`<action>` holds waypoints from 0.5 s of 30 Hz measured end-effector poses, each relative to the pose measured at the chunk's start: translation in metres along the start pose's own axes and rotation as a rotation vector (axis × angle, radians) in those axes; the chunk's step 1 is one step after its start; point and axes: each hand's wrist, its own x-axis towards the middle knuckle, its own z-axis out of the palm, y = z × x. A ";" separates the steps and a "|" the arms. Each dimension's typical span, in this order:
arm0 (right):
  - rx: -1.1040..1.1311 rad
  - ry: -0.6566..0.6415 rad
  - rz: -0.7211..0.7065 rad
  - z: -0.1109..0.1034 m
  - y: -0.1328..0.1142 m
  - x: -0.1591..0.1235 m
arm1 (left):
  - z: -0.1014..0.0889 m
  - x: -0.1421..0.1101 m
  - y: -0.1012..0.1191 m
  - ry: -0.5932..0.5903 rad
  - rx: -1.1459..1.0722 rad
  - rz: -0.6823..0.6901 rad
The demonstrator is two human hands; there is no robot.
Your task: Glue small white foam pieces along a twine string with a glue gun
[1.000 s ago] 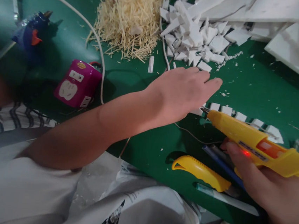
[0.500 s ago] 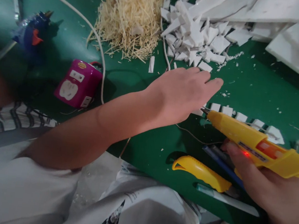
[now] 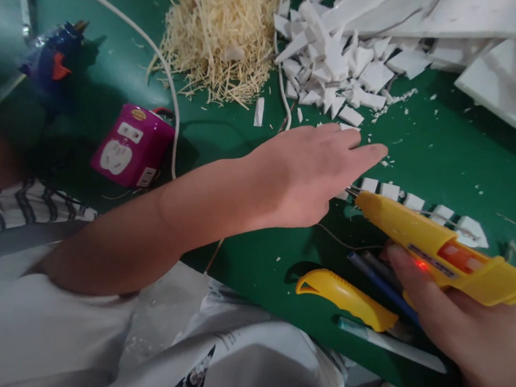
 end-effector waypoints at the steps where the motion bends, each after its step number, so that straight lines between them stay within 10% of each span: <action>1: 0.015 -0.020 0.021 -0.001 0.001 0.000 | 0.000 0.000 0.001 0.005 -0.004 -0.004; 15: -0.045 0.048 -0.048 0.004 0.002 -0.002 | 0.002 0.003 0.001 0.011 -0.021 -0.039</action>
